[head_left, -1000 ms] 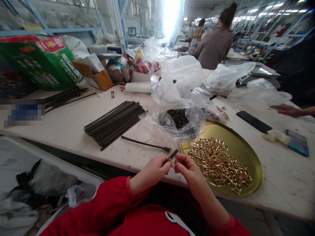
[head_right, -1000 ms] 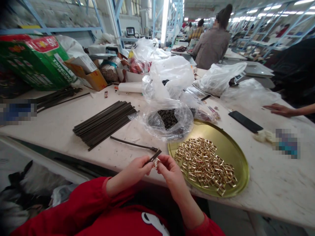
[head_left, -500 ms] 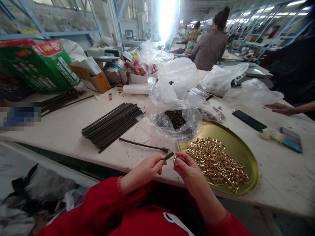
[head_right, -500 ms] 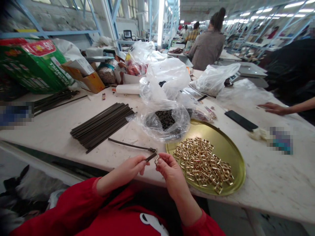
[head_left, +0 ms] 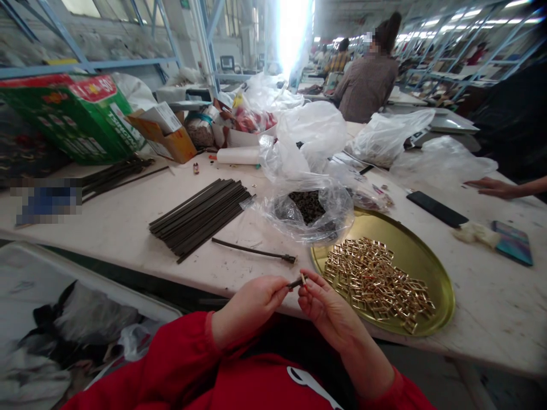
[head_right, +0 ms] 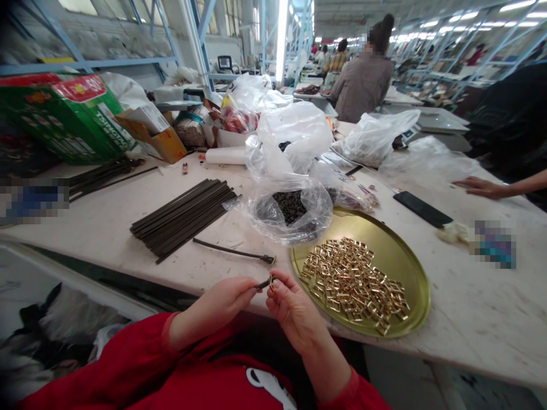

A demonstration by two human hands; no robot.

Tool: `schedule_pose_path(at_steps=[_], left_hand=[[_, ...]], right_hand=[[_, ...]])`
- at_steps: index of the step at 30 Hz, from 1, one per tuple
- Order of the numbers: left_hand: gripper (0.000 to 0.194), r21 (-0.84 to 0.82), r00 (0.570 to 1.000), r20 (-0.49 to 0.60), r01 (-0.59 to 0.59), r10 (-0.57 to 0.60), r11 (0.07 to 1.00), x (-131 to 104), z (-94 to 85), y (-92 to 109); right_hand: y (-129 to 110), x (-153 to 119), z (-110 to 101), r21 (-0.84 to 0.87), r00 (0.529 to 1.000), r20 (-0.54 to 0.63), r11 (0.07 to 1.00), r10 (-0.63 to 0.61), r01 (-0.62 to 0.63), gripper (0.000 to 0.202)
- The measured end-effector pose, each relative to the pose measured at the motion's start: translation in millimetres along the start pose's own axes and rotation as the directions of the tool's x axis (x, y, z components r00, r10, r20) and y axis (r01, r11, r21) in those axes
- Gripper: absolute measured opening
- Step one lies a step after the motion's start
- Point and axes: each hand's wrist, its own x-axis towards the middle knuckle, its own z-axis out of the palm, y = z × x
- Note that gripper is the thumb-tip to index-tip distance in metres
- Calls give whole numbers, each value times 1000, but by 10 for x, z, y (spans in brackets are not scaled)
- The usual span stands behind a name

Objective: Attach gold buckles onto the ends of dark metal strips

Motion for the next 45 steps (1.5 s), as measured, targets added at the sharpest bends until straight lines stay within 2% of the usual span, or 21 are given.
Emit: schedule_pose_path(at_steps=[6, 8, 12, 16, 21, 25, 29, 31, 32, 34, 36, 38, 40, 42, 43, 45], left_hand=[[27, -105, 996, 12, 86, -85, 991, 4, 32, 7], [22, -206, 990, 28, 143, -140, 968, 17, 49, 9], [14, -413, 967, 133, 255, -219, 875, 32, 63, 6], [14, -413, 973, 86, 232, -216, 880, 32, 66, -1], [16, -378, 980, 131, 191, -152, 906, -15, 50, -30], [24, -381, 987, 149, 112, -58, 918, -56, 27, -48], [27, -430, 987, 123, 150, -106, 890, -72, 37, -37], [28, -449, 983, 113, 178, -141, 875, -76, 53, -31], [27, -456, 980, 117, 197, -161, 868, -78, 62, -31], [24, -468, 971, 131, 237, -198, 851, -79, 83, -34], [21, -478, 966, 143, 259, -217, 839, -78, 102, -42], [20, -500, 961, 157, 276, -227, 821, -75, 112, -54], [21, -540, 957, 175, 289, -231, 790, -74, 109, -70], [21, -580, 955, 196, 295, -222, 759, -76, 92, -87], [22, -601, 955, 210, 296, -211, 743, -79, 81, -96], [24, -639, 951, 244, 303, -187, 707, -84, 59, -110]], right_hand=[[158, 4, 58, -78, 999, 44, 997, -10, 13, 30], [181, -1, 77, -95, 999, 30, 995, -28, 30, 30], [189, -2, 73, -99, 997, -27, 993, -69, 66, 31], [230, 5, 71, -131, 999, 29, 991, -36, 39, 32], [270, 13, 45, -190, 1000, -8, 982, -19, 17, 29], [293, 12, 21, -229, 996, -31, 970, -89, 80, 28], [329, 2, 11, -308, 987, -13, 940, -160, 148, 27], [337, -2, -3, -417, 978, 2, 888, -210, 192, 27], [336, -4, -14, -500, 962, 4, 833, -273, 239, 27], [327, -8, -39, -684, 889, 27, 640, -457, 350, 25], [310, -18, -66, -813, 778, 119, 389, -617, 433, 19], [284, -42, -89, -852, 699, 265, 178, -664, 492, 13], [248, -82, -106, -832, 670, 406, 51, -621, 552, 13], [201, -128, -117, -799, 689, 488, 43, -537, 599, 25], [173, -148, -122, -788, 713, 497, 89, -494, 610, 31], [116, -173, -128, -776, 786, 455, 246, -418, 580, 39]])
